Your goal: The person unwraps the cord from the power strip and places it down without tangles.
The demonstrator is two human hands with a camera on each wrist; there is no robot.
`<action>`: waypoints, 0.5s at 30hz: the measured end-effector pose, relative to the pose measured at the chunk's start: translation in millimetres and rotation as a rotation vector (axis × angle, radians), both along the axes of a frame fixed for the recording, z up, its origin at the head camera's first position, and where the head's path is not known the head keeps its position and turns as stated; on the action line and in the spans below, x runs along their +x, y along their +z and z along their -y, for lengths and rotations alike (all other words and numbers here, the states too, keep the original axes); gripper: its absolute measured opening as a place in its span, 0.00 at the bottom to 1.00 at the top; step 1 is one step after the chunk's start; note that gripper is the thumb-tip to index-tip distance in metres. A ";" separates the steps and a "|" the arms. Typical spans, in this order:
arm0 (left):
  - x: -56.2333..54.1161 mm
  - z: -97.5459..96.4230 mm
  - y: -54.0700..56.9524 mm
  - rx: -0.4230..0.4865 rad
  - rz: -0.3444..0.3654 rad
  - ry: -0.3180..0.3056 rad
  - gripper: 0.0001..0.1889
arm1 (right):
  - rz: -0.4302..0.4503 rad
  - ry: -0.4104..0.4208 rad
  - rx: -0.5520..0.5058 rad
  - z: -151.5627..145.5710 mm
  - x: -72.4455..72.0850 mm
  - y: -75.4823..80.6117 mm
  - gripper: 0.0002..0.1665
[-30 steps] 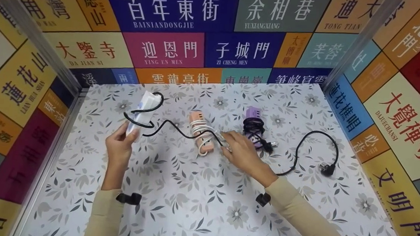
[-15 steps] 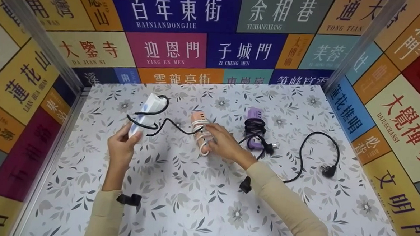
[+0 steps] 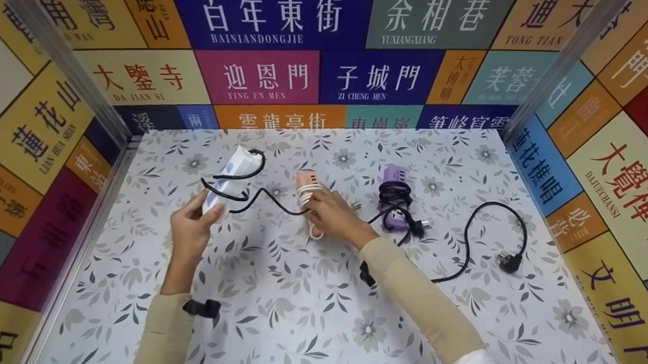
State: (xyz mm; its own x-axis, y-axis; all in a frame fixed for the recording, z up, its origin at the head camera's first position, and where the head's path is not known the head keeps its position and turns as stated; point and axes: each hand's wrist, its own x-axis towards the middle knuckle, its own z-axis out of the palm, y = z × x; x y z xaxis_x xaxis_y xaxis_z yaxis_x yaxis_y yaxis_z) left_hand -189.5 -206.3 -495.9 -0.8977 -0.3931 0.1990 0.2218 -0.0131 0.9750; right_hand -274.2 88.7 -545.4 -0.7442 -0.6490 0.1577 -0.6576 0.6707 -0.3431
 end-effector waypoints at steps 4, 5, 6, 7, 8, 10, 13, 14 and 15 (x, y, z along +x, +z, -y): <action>-0.3 -0.3 -0.9 -0.023 -0.008 -0.015 0.26 | -0.016 -0.014 -0.084 -0.6 1.2 1.5 0.09; -0.7 -0.4 -1.2 -0.025 -0.010 -0.021 0.25 | -0.010 -0.023 -0.115 -1.4 1.2 2.8 0.09; -0.9 -0.6 -1.6 -0.030 -0.010 -0.026 0.25 | -0.002 -0.036 -0.148 -2.1 0.9 4.6 0.09; -1.0 -0.9 -1.9 -0.029 -0.013 -0.030 0.25 | 0.006 -0.049 -0.181 -2.8 0.5 6.5 0.09; -1.4 -1.2 -2.3 -0.029 -0.014 -0.036 0.25 | 0.012 -0.062 -0.209 -3.7 -0.4 8.7 0.10; -1.6 -2.3 -3.3 -0.028 -0.008 -0.041 0.25 | 0.028 -0.089 -0.266 -5.1 -2.4 14.3 0.10; -1.3 -4.3 -4.8 -0.006 -0.002 -0.049 0.26 | 0.032 -0.118 -0.319 -5.4 -5.9 25.7 0.11; -1.0 -5.1 -5.1 -0.004 0.005 -0.051 0.26 | 0.040 -0.129 -0.333 -5.0 -6.9 30.5 0.12; -0.6 -6.0 -5.4 0.003 0.011 -0.055 0.26 | 0.056 -0.148 -0.353 -4.7 -7.5 35.9 0.12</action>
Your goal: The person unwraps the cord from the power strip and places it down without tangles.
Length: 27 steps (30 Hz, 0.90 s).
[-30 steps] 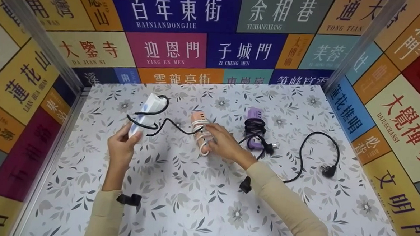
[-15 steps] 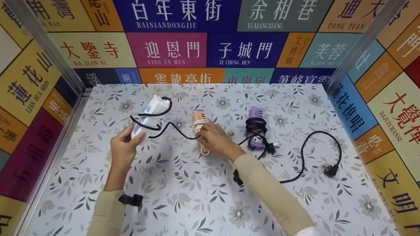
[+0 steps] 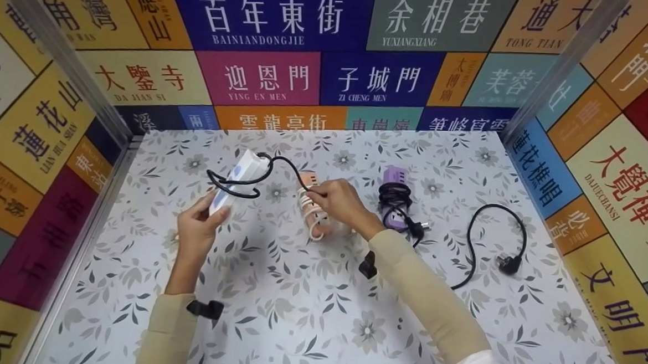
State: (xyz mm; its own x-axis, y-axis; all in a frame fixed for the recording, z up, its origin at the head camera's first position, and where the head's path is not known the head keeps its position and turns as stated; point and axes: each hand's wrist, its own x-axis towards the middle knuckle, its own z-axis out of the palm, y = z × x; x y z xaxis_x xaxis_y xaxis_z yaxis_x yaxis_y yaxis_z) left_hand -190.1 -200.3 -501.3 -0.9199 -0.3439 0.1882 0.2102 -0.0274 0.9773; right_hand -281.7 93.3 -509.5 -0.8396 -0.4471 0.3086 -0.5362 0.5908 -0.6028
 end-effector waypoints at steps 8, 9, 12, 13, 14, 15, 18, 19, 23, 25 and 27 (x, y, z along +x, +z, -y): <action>0.4 -2.6 -2.9 -0.084 0.075 -0.039 0.25 | 0.010 -0.091 -0.171 -1.4 -5.8 41.2 0.11; 0.2 -2.5 -3.3 -0.089 0.080 -0.042 0.25 | 0.006 -0.096 -0.191 -2.3 -6.2 45.0 0.11; -1.0 -2.4 -5.1 -0.092 0.094 -0.046 0.25 | 0.027 -0.111 -0.256 -4.2 -5.9 55.6 0.11; -1.4 -2.4 -5.7 -0.096 0.102 -0.045 0.25 | 0.044 -0.116 -0.282 -4.8 -5.2 58.8 0.12; -2.0 -2.3 -6.5 -0.105 0.114 -0.040 0.25 | 0.064 -0.121 -0.306 -5.4 -4.6 61.7 0.12; -2.6 -2.4 -7.1 -0.115 0.124 -0.037 0.25 | 0.083 -0.122 -0.333 -5.8 -3.9 64.4 0.13; -3.9 -2.0 -9.5 -0.136 0.173 -0.034 0.25 | 0.152 -0.114 -0.430 -7.4 -0.1 72.3 0.14; -4.1 -1.7 -10.2 -0.141 0.189 -0.034 0.26 | 0.175 -0.101 -0.467 -8.7 1.6 74.5 0.14; -4.0 -1.0 -12.2 -0.137 0.210 -0.020 0.27 | 0.213 -0.028 -0.558 -17.0 10.9 82.3 0.13; -3.6 -0.3 -12.5 -0.157 0.197 0.006 0.26 | 0.226 0.011 -0.568 -23.7 17.5 85.7 0.13; -3.9 0.7 -12.5 -0.154 0.166 0.030 0.24 | 0.243 0.052 -0.573 -31.6 24.3 88.8 0.13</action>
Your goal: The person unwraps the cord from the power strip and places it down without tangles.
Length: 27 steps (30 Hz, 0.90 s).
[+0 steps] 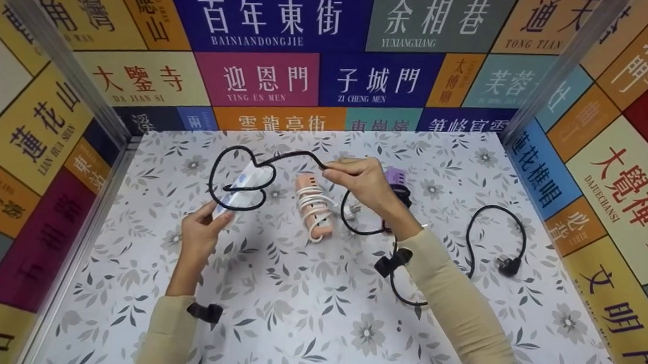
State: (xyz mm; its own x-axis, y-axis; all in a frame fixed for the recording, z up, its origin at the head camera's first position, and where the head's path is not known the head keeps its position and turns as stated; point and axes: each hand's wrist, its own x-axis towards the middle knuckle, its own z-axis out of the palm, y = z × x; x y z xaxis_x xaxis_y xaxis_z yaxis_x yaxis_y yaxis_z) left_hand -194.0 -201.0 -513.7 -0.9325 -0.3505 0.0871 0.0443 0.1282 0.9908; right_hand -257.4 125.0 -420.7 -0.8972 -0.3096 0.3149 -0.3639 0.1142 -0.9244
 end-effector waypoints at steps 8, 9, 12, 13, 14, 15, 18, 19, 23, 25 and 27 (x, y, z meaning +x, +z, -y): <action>-1.8 7.5 2.3 0.163 -0.057 0.041 0.24 | 0.001 0.208 -0.103 -35.1 18.6 -1.0 0.09; -1.7 8.1 2.7 0.172 -0.062 0.046 0.24 | -0.005 0.238 -0.097 -39.4 20.0 -3.0 0.10; -0.7 9.6 4.2 0.178 -0.083 0.064 0.24 | -0.009 0.324 -0.049 -50.7 24.0 -11.2 0.10; -0.1 10.0 4.9 0.181 -0.094 0.068 0.24 | 0.001 0.350 -0.023 -54.0 25.8 -14.3 0.09; 0.3 10.4 5.6 0.188 -0.103 0.073 0.24 | 0.012 0.371 0.011 -57.1 27.5 -18.2 0.09; 0.7 11.0 6.2 0.186 -0.111 0.075 0.24 | 0.024 0.395 0.049 -60.0 29.2 -22.1 0.09; 2.2 12.4 8.3 0.181 -0.119 0.088 0.24 | 0.069 0.450 0.186 -67.7 33.7 -35.8 0.09; 2.8 13.1 9.0 0.176 -0.113 0.091 0.24 | 0.086 0.462 0.239 -70.0 35.2 -40.7 0.09; 4.7 15.9 9.3 0.145 -0.085 0.094 0.25 | 0.196 0.438 0.457 -76.9 41.5 -59.2 0.12; 5.0 16.9 8.5 0.136 -0.079 0.092 0.26 | 0.213 0.413 0.561 -79.2 44.2 -68.5 0.13; 5.1 16.9 7.9 0.136 -0.089 0.094 0.26 | 0.208 0.389 0.650 -81.1 46.6 -78.5 0.13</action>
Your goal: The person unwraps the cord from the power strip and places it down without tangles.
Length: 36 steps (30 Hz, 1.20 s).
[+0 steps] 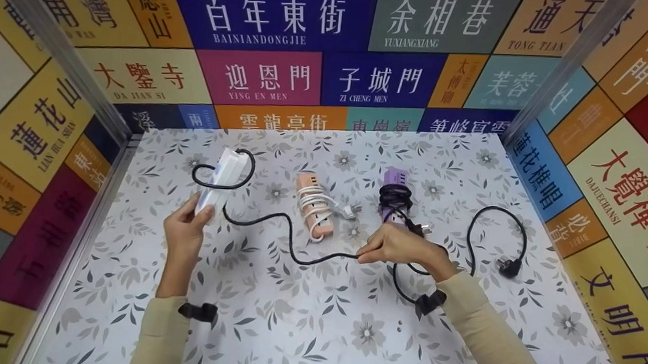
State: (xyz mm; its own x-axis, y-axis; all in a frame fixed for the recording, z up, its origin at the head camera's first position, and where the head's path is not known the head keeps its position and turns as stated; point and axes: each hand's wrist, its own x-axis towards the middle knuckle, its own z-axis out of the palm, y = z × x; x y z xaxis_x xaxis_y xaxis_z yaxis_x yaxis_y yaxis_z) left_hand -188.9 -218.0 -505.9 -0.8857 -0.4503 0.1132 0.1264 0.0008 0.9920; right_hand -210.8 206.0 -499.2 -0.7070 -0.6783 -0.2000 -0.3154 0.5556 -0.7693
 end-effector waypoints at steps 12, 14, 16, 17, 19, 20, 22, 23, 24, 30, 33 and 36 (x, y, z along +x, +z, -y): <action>1.1 -9.1 1.2 0.016 -0.048 -0.018 0.27 | -0.286 -0.061 0.231 -9.6 9.7 -65.0 0.10; 1.0 -10.6 1.4 0.007 -0.040 -0.022 0.27 | -0.288 -0.065 0.216 -11.3 10.8 -73.5 0.11; 1.0 -11.9 2.1 -0.011 -0.037 -0.027 0.26 | -0.276 -0.068 0.193 -11.4 11.2 -78.9 0.12; 0.9 -12.4 2.3 -0.017 -0.036 -0.028 0.26 | -0.267 -0.064 0.178 -11.0 11.3 -80.4 0.12; 1.3 -13.4 2.6 -0.026 -0.034 -0.028 0.26 | -0.247 -0.058 0.152 -8.9 11.1 -81.9 0.12; 1.7 -13.8 2.6 -0.026 -0.033 -0.027 0.26 | -0.249 -0.052 0.147 -7.7 11.3 -82.3 0.11; 2.2 -14.6 1.4 -0.028 -0.031 -0.031 0.26 | -0.251 -0.043 0.146 -5.3 12.0 -82.4 0.11; 2.2 -15.0 0.8 -0.038 -0.030 -0.038 0.26 | -0.251 -0.042 0.151 -4.4 12.6 -82.1 0.12; 2.3 -15.3 0.2 -0.047 -0.027 -0.044 0.26 | -0.249 -0.044 0.154 -3.5 13.2 -81.9 0.13; 1.5 -16.9 -1.4 -0.038 -0.048 -0.059 0.26 | -0.230 -0.041 0.186 0.2 16.0 -76.7 0.22; 1.3 -17.6 -1.7 -0.034 -0.057 -0.061 0.26 | -0.215 -0.027 0.201 3.0 17.4 -72.8 0.25; 1.4 -19.0 -1.7 -0.034 -0.060 -0.059 0.26 | -0.243 -0.009 0.183 8.4 18.8 -71.1 0.25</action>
